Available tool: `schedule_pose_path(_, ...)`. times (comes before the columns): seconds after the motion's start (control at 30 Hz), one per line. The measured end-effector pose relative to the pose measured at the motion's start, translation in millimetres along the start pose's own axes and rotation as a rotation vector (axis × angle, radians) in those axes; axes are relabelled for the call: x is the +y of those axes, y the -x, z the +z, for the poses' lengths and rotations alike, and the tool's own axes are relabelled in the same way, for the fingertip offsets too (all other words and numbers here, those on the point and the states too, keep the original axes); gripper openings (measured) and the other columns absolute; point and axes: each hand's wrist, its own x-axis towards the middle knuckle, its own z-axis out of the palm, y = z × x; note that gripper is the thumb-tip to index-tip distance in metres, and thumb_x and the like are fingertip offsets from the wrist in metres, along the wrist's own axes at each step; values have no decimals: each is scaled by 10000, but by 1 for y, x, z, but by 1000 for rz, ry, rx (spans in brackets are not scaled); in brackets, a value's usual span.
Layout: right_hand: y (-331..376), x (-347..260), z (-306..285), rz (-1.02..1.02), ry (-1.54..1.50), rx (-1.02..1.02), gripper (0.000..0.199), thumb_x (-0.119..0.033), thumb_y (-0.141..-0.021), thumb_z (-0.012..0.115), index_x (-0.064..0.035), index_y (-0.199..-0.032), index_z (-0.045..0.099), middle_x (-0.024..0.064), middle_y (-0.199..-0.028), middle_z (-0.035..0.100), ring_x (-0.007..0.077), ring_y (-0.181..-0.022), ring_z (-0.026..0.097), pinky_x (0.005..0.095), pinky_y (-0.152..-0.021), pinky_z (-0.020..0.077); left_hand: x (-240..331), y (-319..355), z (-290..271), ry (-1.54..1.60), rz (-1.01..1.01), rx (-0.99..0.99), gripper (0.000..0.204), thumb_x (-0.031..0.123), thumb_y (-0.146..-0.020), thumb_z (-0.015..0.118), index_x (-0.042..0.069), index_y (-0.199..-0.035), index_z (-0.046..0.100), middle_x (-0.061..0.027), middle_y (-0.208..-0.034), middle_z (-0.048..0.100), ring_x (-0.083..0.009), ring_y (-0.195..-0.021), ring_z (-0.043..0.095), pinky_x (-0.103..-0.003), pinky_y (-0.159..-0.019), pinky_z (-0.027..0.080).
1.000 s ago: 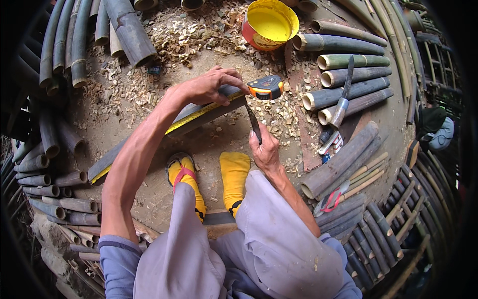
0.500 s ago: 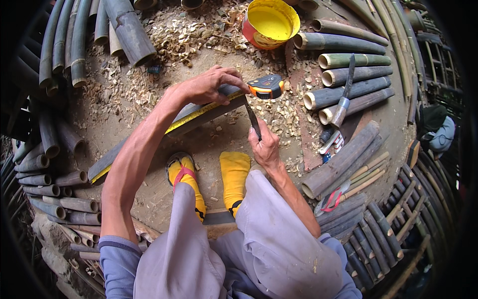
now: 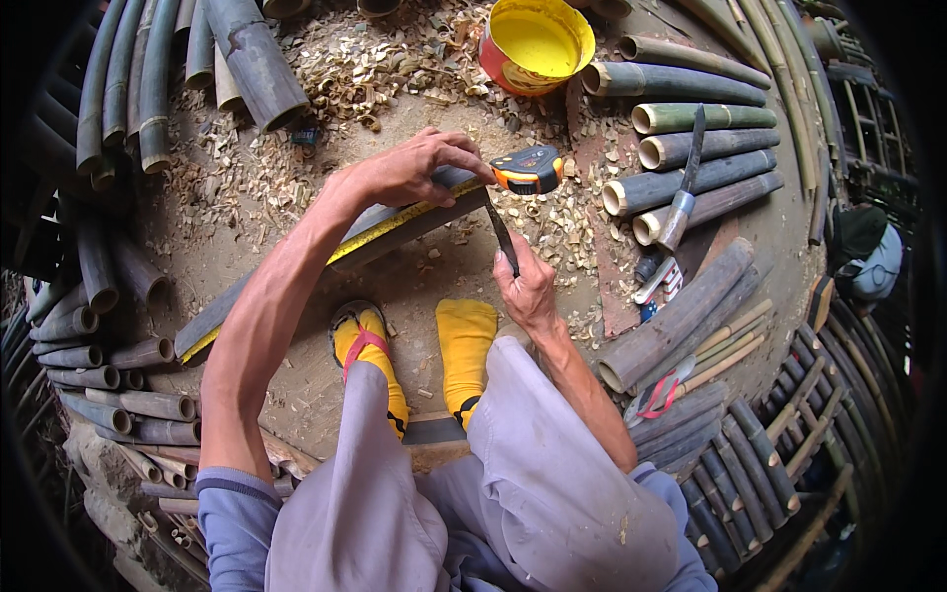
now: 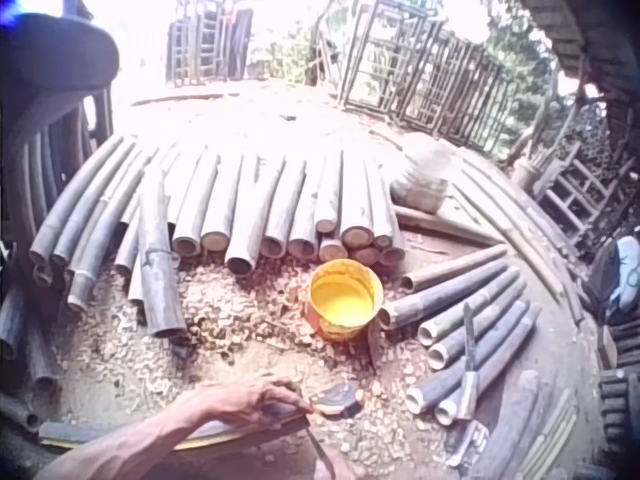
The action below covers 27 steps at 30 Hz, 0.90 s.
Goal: The person measures bamboo poles with a tape measure and marks them with a knife. They then use a hand saw to cut the bamboo poles into shorter sections, stacking the cut pieces nearby.
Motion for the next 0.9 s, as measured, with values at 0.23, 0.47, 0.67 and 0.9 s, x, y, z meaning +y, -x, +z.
schedule_pose_path(0.23,-1,0,-1,1,-1,-7,316,-33,-867,574,12,-1177,528,238,-847,649,377,-764,676,413,-608,532,2,0,-1,-6,8,1,607,74,-671,731,226,-1247,614,-39,-1255,525,-260,-1227,433,-409,-1105,294)
schedule_pose_path(0.47,-2,0,-3,-3,-21,-7,312,-37,-869,577,10,-1173,528,238,-863,650,397,-784,667,426,-628,531,-2,-1,1,-11,35,28,600,87,-688,748,261,-1247,619,-58,-1255,533,-278,-1181,461,-398,-1053,335)
schedule_pose_path(0.67,-4,-2,-9,69,-26,-79,312,-36,-869,576,6,-1175,528,252,-878,643,402,-793,658,431,-631,519,-1,-1,0,5,11,-2,605,86,-683,727,237,-1258,609,-43,-1243,532,-251,-1224,440,-404,-1091,296)
schedule_pose_path(0.9,20,15,-25,218,6,-138,330,-77,-897,532,6,-1216,512,228,-780,636,360,-708,671,423,-579,510,2,-4,-1,-22,-4,-17,600,76,-686,726,227,-1255,610,-49,-1233,536,-254,-1217,451,-401,-1081,318)
